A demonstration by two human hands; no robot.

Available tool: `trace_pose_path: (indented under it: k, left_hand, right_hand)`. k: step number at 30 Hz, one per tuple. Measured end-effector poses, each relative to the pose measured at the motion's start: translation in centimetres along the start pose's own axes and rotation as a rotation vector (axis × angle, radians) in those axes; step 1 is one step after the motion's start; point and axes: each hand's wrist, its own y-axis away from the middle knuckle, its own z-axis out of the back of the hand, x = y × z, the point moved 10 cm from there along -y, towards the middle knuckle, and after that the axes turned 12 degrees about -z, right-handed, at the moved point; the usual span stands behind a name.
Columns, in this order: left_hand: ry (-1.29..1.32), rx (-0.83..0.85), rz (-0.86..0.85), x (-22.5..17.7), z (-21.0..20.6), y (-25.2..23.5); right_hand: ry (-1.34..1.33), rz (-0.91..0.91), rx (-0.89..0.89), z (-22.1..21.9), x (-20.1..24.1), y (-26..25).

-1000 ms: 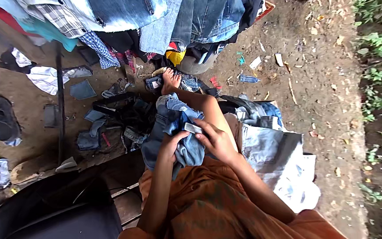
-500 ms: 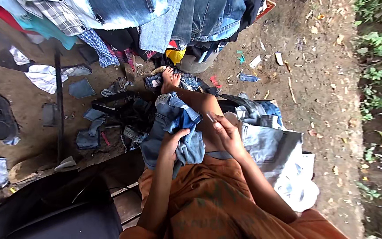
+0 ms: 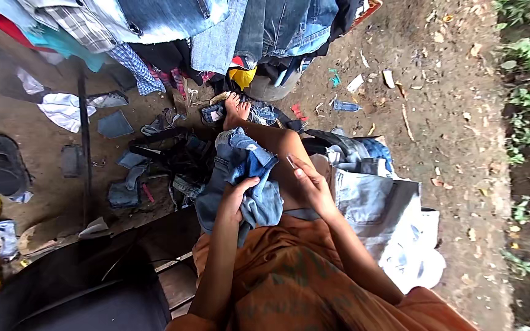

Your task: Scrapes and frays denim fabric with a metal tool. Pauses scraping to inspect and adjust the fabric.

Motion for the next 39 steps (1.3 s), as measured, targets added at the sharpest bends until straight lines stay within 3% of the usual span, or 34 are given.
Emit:
trace_pose_path:
  k: [2,7,14,22,29,39]
  left_hand:
    - [-0.01,-0.004,-0.002,0.0,0.0,-0.1]
    - [-0.015,-0.003,-0.004,0.0,0.2,-0.1]
    - [-0.019,-0.001,-0.016,-0.2,0.3,0.0]
    - [-0.086,-0.01,-0.024,-0.1,0.4,-0.2]
    - [-0.123,0.024,-0.059,-0.4,-0.6,0.0]
    - [-0.051,0.021,-0.017,-0.2,0.0,0.2]
  right_hand:
    - [-0.034,-0.03,0.061,0.0,-0.1,0.0]
    - [0.199,0.03,0.176,-2.4,0.0,0.6]
    - [0.38,0.176,0.104,-3.7,0.4,0.4]
    - [0.113,0.127,0.025,-0.8,0.5,-0.5]
    - [-0.024,-0.077,0.333,-3.3,0.3,2.0]
    - [0.337,0.094,0.09,-3.8,-0.2,2.5]
